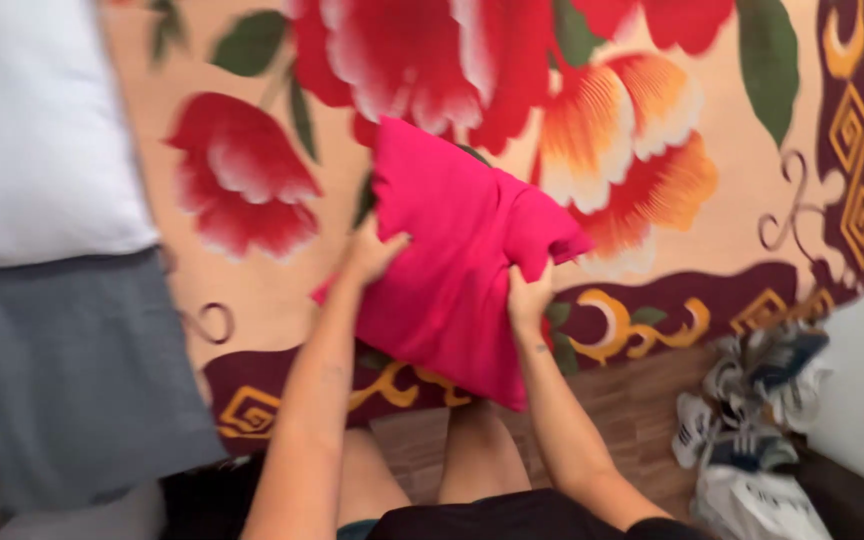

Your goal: The person sweeps the floor with a broom, then adjusts a floral blanket and places white and pink pillows on the bed. The person resumes sweeping the floor around shoes and a white cabinet.

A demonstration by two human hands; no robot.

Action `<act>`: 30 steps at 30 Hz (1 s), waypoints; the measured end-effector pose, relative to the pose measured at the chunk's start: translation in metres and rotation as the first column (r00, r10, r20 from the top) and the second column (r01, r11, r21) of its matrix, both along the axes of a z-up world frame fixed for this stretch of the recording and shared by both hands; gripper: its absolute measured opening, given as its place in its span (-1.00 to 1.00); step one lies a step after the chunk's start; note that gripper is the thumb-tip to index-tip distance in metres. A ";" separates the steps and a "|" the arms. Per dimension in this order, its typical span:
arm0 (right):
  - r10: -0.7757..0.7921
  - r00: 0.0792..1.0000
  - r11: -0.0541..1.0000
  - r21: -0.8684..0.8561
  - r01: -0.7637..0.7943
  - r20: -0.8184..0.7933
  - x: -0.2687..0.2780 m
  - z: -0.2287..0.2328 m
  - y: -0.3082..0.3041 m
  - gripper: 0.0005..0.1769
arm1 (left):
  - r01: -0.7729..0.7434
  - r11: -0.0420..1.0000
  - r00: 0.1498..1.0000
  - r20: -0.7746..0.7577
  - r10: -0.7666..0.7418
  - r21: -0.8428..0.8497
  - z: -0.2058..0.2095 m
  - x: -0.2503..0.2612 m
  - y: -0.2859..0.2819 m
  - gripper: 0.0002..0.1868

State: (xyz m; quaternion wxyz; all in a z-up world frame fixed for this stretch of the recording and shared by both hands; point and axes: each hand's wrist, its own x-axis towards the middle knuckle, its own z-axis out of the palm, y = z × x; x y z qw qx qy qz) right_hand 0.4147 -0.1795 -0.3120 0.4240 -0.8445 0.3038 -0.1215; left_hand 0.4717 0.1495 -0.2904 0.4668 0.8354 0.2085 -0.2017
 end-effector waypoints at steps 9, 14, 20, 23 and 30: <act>0.704 0.510 0.702 -0.372 -0.608 0.495 0.220 0.261 0.306 -0.23 | -0.558 0.766 0.500 0.608 0.617 -0.318 0.200 -0.033 0.173 -0.48; 0.904 0.405 0.270 -0.552 -0.789 -0.137 0.290 0.275 0.488 0.01 | -0.553 0.735 0.563 0.474 0.677 -0.392 0.158 -0.006 0.291 -0.42; 0.750 0.187 -0.027 -0.313 -0.950 -0.635 0.174 0.124 0.525 0.08 | -0.758 0.545 0.585 -0.003 0.811 -0.360 0.036 -0.055 0.334 0.02; 0.751 0.111 -0.006 -0.175 -0.985 -0.650 0.112 0.082 0.499 0.18 | -0.788 0.501 0.541 -0.014 0.841 -0.357 0.027 -0.070 0.344 0.02; 0.872 0.150 0.198 0.056 -0.979 -0.466 0.011 0.063 0.400 0.01 | -0.763 0.531 0.585 -0.043 0.810 -0.368 -0.025 -0.051 0.378 -0.02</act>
